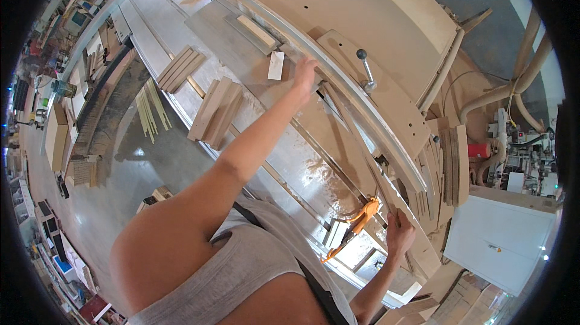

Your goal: The person processes wood slats by placing them one by one into a guide on a workbench, sliding a component along the guide to secure or measure them, and then setting the processed slats aside onto a pile.

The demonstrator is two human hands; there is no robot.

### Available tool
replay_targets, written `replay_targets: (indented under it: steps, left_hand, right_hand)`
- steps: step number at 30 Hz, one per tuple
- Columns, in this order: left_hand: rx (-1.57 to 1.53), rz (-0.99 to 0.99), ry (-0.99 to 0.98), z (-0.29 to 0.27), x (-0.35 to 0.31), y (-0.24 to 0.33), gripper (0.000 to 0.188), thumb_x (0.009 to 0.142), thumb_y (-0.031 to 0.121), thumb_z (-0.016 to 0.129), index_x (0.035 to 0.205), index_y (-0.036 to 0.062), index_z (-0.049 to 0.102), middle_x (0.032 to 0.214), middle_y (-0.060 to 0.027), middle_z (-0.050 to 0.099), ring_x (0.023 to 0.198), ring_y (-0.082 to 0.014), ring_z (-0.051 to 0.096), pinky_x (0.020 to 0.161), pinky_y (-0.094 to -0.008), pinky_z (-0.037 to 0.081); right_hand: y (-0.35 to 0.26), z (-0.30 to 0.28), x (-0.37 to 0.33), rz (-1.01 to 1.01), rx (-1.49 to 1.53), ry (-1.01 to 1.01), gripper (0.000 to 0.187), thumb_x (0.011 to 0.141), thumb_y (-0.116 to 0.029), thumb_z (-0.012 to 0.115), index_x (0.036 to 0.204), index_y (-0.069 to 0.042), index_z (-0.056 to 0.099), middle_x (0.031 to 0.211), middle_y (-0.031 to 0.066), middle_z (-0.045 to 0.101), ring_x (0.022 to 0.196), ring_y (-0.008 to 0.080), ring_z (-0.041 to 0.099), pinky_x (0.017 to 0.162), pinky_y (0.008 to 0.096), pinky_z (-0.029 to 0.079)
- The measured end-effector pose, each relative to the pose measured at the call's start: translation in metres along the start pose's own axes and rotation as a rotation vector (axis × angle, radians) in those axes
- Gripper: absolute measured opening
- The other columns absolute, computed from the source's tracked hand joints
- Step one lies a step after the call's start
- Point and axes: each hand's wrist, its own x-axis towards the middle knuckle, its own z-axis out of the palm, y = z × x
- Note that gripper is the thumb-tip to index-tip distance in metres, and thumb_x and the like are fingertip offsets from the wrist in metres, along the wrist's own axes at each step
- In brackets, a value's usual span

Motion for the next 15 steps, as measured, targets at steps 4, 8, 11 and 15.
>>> replay_targets:
  steps: [4,8,11,15]
  left_hand:
    - [-0.058,0.034,-0.073,-0.010,0.006,0.008,0.051,0.093,0.022,0.058,0.139,0.0039,0.046,0.142,-0.0115,0.049,0.137,-0.0234,0.039,0.116,-0.0395,0.025]
    - [0.055,0.011,-0.053,-0.028,0.030,0.007,0.047,0.093,0.022,0.058,0.136,0.0046,0.050,0.136,-0.0094,0.054,0.132,-0.0225,0.043,0.113,-0.0397,0.029]
    - [0.145,-0.016,-0.125,-0.029,-0.001,0.042,0.045,0.093,0.024,0.060,0.134,0.0056,0.052,0.131,-0.0076,0.056,0.126,-0.0216,0.046,0.109,-0.0387,0.033]
    - [0.204,0.038,-0.296,-0.050,-0.036,0.075,0.040,0.094,0.027,0.063,0.129,0.0105,0.057,0.126,-0.0034,0.058,0.120,-0.0175,0.050,0.101,-0.0367,0.039]
  right_hand:
    - [-0.019,0.001,0.012,-0.004,0.020,0.008,0.031,0.082,-0.027,0.076,0.106,-0.007,0.074,0.085,0.0154,0.073,0.079,0.0346,0.071,0.068,0.0417,0.054]
    - [-0.039,0.006,0.033,-0.008,-0.071,-0.039,0.032,0.082,-0.028,0.077,0.107,-0.008,0.074,0.087,0.0155,0.073,0.081,0.0350,0.072,0.069,0.0425,0.055]
    - [-0.045,0.007,0.044,-0.054,-0.070,0.010,0.031,0.083,-0.028,0.077,0.107,-0.008,0.073,0.086,0.0152,0.073,0.081,0.0355,0.072,0.069,0.0430,0.056]
    - [-0.061,0.014,0.059,-0.107,-0.056,0.038,0.028,0.081,-0.025,0.075,0.105,-0.011,0.073,0.086,0.0164,0.072,0.080,0.0389,0.070,0.068,0.0462,0.055]
